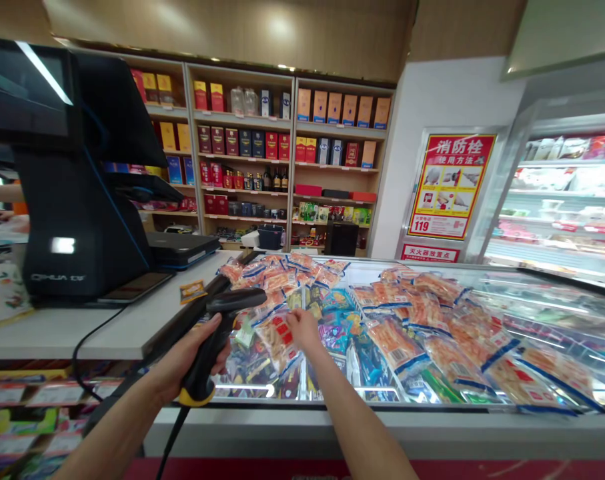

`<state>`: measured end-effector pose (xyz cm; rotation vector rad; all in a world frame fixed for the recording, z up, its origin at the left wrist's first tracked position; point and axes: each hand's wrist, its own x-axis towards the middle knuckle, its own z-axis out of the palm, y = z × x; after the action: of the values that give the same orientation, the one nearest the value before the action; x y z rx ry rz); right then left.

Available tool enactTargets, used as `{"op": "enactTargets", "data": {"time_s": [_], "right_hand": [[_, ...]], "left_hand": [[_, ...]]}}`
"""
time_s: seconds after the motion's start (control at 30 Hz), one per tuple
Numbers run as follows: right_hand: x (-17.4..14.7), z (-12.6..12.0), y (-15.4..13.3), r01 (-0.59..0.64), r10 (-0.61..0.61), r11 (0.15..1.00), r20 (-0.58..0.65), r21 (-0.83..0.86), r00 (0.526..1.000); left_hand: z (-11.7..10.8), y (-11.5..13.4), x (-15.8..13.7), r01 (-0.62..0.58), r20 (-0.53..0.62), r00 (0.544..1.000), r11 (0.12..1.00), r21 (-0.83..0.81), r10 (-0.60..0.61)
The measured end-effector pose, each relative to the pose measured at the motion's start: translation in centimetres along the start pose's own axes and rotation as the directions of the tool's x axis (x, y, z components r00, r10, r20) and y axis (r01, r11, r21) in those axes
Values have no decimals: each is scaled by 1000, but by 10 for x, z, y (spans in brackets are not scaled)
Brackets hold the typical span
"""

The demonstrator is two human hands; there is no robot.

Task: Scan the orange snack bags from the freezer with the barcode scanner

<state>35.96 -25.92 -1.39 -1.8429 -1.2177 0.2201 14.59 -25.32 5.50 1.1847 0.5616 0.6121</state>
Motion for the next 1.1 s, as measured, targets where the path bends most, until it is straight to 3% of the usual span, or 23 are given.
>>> {"op": "enactTargets", "data": {"time_s": [0.13, 0.23, 0.3, 0.4, 0.5, 0.57, 0.63, 0.73, 0.83, 0.9, 1.0, 1.1], "right_hand": [[8, -44, 25, -35, 14, 987, -130, -157, 991], [-5, -63, 32, -12, -76, 928, -220, -373, 972], [-21, -64, 32, 60, -148, 872, -144, -486, 978], [-43, -55, 36, 173, -156, 814, 78, -555, 985], [-45, -50, 43, 167, -132, 822, 103, -545, 986], [-36, -56, 49, 172, -155, 873, 75, -456, 985], [-24, -69, 55, 139, -156, 946, -35, -292, 987], [-12, -92, 65, 63, -32, 988, -216, 139, 976], [-8, -108, 76, 35, 67, 817, -155, 575, 986], [-8, -112, 83, 1, 95, 692, -92, 722, 991], [-10, -113, 90, -27, 124, 603, -60, 797, 991], [-12, -113, 93, -52, 121, 623, -30, 780, 992]], "left_hand": [[8, -3, 7, 33, 62, 998, 999, 7, -33], [13, -7, 15, 48, 110, 993, 999, 4, -48], [17, -9, 19, 65, 126, 990, 998, 11, -66], [25, -11, 23, 84, 125, 988, 996, 32, -87], [31, -11, 24, 91, 102, 990, 995, 36, -94], [33, -11, 24, 102, 101, 989, 994, 33, -105], [34, -10, 23, 105, 112, 988, 994, 32, -108], [35, -9, 22, 98, 123, 987, 995, 27, -100], [39, -9, 23, 105, 145, 983, 994, 35, -109], [43, -10, 24, 105, 166, 980, 993, 56, -113], [51, -13, 27, 104, 196, 973, 989, 101, -122], [58, -15, 30, 128, 223, 963, 985, 119, -152]]}}
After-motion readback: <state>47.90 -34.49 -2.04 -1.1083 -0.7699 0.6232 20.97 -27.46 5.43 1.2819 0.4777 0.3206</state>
